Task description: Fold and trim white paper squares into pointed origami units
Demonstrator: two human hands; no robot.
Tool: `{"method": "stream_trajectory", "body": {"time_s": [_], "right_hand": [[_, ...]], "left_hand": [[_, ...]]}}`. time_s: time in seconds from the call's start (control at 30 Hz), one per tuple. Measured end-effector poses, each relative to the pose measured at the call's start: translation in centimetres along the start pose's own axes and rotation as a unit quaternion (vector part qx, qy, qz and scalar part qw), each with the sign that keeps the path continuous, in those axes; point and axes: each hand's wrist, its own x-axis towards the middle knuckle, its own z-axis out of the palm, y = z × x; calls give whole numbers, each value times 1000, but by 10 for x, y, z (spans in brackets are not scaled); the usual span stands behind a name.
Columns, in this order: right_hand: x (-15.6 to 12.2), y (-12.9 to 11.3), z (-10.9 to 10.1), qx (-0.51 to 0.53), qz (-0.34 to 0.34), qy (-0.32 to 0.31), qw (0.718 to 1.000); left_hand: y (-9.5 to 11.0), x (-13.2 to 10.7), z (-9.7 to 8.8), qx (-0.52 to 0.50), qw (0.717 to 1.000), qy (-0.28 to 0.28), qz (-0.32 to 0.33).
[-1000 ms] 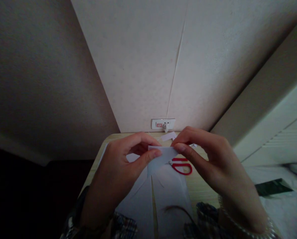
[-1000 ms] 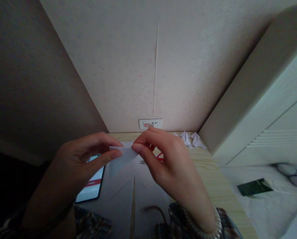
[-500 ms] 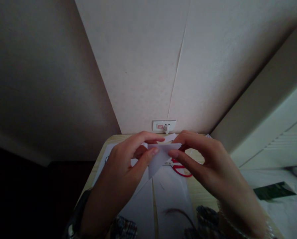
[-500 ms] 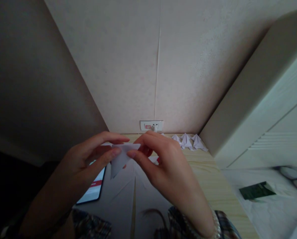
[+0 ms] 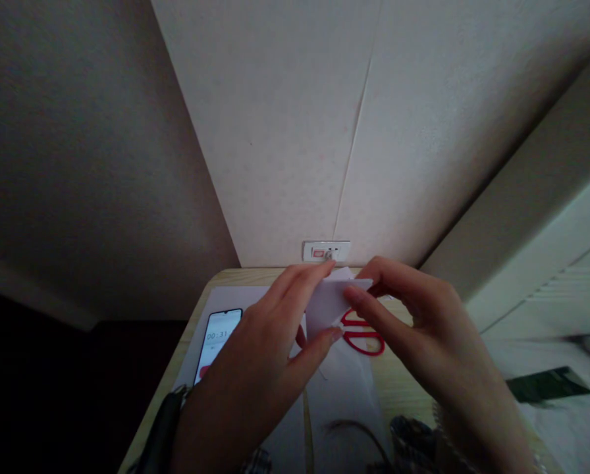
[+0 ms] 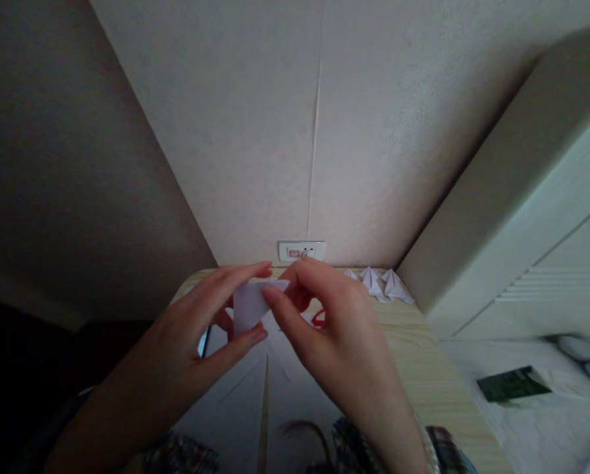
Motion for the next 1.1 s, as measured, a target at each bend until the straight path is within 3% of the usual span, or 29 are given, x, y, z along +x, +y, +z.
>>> {"method": "stream_trajectory", "body": {"time_s": [0.2,0.4,0.57,1.1], "right_hand": [[-2,6,-2,21,-25,-56,998],[-1,4,-1,55,5,-81,995],[0,2,0,62,25,-73,995],[-2,3,-1,60,10,-75,995]], "left_hand": [[-3,0,1,-98,993,-5,-71],[-3,-1,-3,-170,975,-42,-136],[3,1,-9,-226,961,-83,-133],[4,1,-13,-175,974,-68,-129]]}}
